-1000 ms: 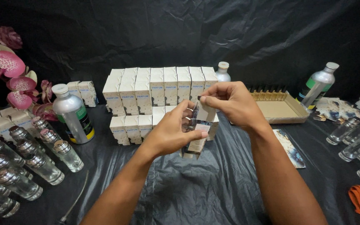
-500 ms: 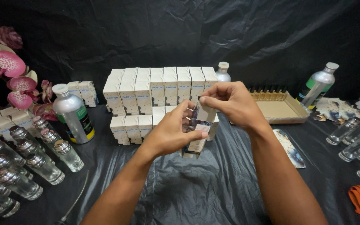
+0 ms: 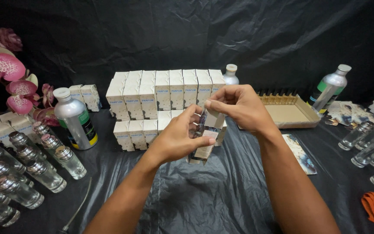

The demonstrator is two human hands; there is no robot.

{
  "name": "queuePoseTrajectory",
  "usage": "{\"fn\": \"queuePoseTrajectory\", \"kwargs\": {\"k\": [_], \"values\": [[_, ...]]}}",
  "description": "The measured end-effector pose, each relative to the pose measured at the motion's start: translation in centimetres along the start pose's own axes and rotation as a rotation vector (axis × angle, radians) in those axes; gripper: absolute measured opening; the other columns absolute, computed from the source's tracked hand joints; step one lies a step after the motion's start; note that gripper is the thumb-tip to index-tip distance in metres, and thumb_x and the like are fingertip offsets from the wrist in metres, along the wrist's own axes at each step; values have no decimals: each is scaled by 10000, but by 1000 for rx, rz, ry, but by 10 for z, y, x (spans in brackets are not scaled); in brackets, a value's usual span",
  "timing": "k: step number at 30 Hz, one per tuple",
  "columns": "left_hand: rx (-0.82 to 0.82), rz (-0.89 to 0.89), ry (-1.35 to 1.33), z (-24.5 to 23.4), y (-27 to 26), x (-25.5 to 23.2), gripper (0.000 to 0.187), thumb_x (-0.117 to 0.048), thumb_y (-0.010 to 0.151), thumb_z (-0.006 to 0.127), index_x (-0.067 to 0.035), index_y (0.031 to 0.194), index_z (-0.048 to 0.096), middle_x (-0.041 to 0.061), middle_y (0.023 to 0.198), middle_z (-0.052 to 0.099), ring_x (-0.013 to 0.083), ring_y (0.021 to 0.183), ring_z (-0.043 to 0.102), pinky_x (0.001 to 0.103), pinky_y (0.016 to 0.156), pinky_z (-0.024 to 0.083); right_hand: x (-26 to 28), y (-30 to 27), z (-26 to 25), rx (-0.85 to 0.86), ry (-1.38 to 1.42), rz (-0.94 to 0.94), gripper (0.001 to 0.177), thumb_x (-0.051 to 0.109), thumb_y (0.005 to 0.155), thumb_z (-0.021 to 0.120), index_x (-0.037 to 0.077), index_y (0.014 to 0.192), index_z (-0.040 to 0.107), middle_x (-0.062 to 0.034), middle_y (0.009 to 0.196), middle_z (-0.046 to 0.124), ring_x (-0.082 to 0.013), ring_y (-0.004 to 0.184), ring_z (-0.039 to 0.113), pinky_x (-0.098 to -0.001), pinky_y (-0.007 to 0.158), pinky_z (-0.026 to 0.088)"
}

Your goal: Folding cardboard boxes and inserting small perfume bottles into them for packaging.

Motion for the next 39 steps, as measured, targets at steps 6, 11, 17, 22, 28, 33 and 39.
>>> {"fn": "queuePoseTrajectory", "kwargs": {"k": [6,11,17,22,28,33,39], "values": [[-12,-9,2,-4,1,2,626,-164,801,778,16,1299,443,286,1103,673,387,1025,709,461,888,577,0,2,-7,29,-48,6,208,43,843,696,9,1025,791,-99,747,690,-135,688,575,-289,667,507],[-21,-28,12,-7,-2,1,634,-168,798,781,24,1304,451,294,1116,675,395,1041,712,459,905,576,21,-8,-4,60,-38,-7,340,74,762,771,13,1096,769,-121,809,719,-147,738,608,-303,694,530],[11,-15,-34,-3,-2,-1,745,-80,743,823,18,1361,418,300,1159,648,433,1087,689,515,923,569,-3,5,-15,-24,2,-60,234,42,830,744,14,1063,752,-97,798,720,-124,717,638,-274,681,545],[-79,45,-135,-13,2,0,886,-11,728,822,-6,1450,309,319,1188,591,467,1114,657,537,955,562,-8,5,-28,-147,181,-108,260,118,945,721,30,1171,626,-106,916,722,-137,805,715,-288,772,624],[-188,229,-209,-25,-4,-10,888,-67,773,838,-130,1442,259,281,1187,579,377,1117,621,488,986,545,9,1,-21,11,138,-253,159,83,964,675,3,1101,680,-154,1101,737,-169,973,711,-369,887,616],[-192,241,-199,-27,-6,-12,796,-68,783,832,-173,1443,400,257,1208,592,363,1124,629,485,983,555,7,-2,-11,136,94,-312,208,-3,973,580,5,1111,735,-161,1119,724,-217,1034,695,-426,916,600],[-175,242,-207,-21,-2,-6,584,-70,801,811,-158,1327,573,160,1187,628,262,1105,648,429,959,580,-8,9,-22,92,180,-337,183,-1,958,593,-34,1115,681,-193,1144,673,-247,1040,684,-477,911,604]]}}
Point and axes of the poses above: each hand's wrist, its own y-axis towards the middle knuckle, its own z-axis out of the palm, x = y × z, the point moved 8 cm from there along y, towards the middle knuckle
